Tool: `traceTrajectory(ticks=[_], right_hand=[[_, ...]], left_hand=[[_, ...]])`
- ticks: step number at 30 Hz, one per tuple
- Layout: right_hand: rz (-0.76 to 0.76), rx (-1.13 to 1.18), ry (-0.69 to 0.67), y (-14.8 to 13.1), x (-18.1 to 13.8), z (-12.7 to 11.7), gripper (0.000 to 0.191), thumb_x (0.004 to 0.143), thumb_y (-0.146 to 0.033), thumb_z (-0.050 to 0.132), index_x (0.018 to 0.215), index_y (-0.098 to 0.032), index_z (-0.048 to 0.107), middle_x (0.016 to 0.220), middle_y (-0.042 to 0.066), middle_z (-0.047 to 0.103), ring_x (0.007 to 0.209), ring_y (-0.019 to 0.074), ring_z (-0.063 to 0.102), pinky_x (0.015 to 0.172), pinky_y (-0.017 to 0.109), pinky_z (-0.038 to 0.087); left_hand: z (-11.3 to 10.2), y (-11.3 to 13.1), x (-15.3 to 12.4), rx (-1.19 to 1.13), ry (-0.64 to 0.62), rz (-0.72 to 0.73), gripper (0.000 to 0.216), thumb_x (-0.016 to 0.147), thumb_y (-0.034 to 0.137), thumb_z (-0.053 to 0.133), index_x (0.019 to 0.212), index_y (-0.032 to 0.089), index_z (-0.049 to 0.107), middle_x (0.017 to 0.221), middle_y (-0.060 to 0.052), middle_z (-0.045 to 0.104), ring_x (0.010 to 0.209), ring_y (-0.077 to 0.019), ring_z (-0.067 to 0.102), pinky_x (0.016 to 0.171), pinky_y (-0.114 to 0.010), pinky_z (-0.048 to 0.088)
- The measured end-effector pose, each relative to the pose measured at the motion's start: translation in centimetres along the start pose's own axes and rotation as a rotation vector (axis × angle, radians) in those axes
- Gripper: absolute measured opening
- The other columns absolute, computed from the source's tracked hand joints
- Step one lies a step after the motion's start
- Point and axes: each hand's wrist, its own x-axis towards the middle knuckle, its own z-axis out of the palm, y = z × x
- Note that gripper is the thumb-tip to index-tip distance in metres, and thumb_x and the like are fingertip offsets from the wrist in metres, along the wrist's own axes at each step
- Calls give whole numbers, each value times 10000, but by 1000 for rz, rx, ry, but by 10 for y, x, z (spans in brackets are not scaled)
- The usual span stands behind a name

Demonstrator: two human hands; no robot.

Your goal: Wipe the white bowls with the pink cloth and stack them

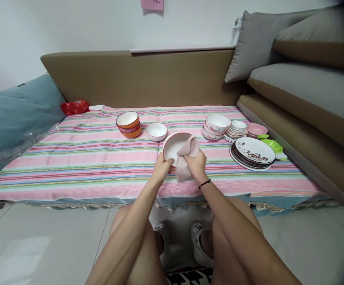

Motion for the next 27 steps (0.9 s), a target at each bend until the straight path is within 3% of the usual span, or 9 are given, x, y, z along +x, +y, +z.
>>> traceTrajectory(ticks=[4, 10, 15, 21, 25, 27], right_hand=[[77, 180, 37, 3, -1, 5, 376, 571, -285, 756, 924, -174, 687, 941, 72, 740, 895, 269, 686, 728, 318, 528], [285, 570, -30, 9, -13, 21, 432, 484, -267, 812, 873, -124, 690, 901, 90, 750, 799, 233, 695, 631, 288, 547], [143, 118, -79, 5, 2, 6, 311, 517, -295, 808, 758, -128, 703, 820, 114, 756, 757, 261, 692, 596, 292, 489], [-223, -479, -71, -8, 22, -24, 185, 787, -262, 622, 824, -119, 733, 817, 146, 743, 773, 261, 675, 632, 292, 404], [-416, -663, -78, -12, 22, -34, 241, 853, -313, 579, 894, -127, 726, 823, 143, 734, 750, 250, 653, 614, 292, 353], [-518, -713, -138, -14, 16, -34, 191, 852, -266, 568, 860, -147, 718, 819, 122, 732, 750, 237, 646, 618, 289, 339]], left_hand=[[2, -1, -3, 74, -33, 47, 303, 715, 254, 647, 976, 183, 511, 675, 35, 522, 548, -100, 500, 485, -192, 353], [7, -10, 5, 41, -30, 144, 287, 802, 350, 591, 1037, 197, 533, 763, 9, 539, 624, -128, 505, 525, -220, 388], [1, -12, 13, 208, 83, 150, 234, 756, 191, 547, 990, 182, 549, 717, -2, 565, 589, -158, 535, 569, -276, 443], [-13, 7, 3, 714, 91, 221, 238, 783, 165, 438, 973, 182, 579, 905, -97, 676, 862, -265, 632, 749, -357, 470], [-13, 15, -5, 961, 63, 223, 167, 798, 184, 417, 848, 182, 577, 938, -155, 686, 934, -323, 640, 787, -390, 455], [-10, 14, -8, 956, 47, 217, 94, 777, 195, 472, 748, 195, 562, 890, -154, 685, 954, -341, 641, 816, -399, 452]])
